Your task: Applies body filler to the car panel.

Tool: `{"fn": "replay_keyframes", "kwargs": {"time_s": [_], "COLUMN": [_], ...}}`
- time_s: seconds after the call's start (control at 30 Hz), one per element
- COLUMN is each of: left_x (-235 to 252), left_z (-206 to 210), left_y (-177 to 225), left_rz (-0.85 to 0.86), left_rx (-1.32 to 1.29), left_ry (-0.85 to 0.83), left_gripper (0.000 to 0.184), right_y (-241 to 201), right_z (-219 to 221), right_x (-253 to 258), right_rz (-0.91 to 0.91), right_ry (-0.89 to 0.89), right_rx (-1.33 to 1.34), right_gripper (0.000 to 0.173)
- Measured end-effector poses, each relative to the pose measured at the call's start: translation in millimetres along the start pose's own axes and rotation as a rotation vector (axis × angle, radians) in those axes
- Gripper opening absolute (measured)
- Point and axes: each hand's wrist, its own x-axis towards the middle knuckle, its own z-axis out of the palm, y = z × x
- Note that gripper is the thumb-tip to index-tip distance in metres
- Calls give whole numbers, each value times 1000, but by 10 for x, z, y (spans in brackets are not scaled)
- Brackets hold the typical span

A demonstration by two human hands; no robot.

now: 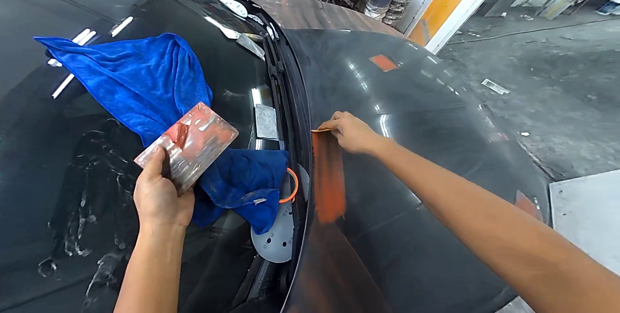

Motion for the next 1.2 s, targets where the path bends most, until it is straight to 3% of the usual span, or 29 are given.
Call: {"fn": "replay_keyframes", "kwargs": {"time_s": [0.63, 1.2], "left_x": [-130, -207], "left_z": [45, 87], "left_y": [20, 8], "left_rz": [-10, -37], "left_rx": [-2, -36], "left_ry": [-49, -107], "left_gripper": [34, 35], "right_y": [-775, -1026], "right_z": [427, 648], "right_x": [-1372, -2160], "right_rz": [-24, -86], "right_ry": [33, -34], "right_rx": [12, 28], "right_gripper": [39, 47]}}
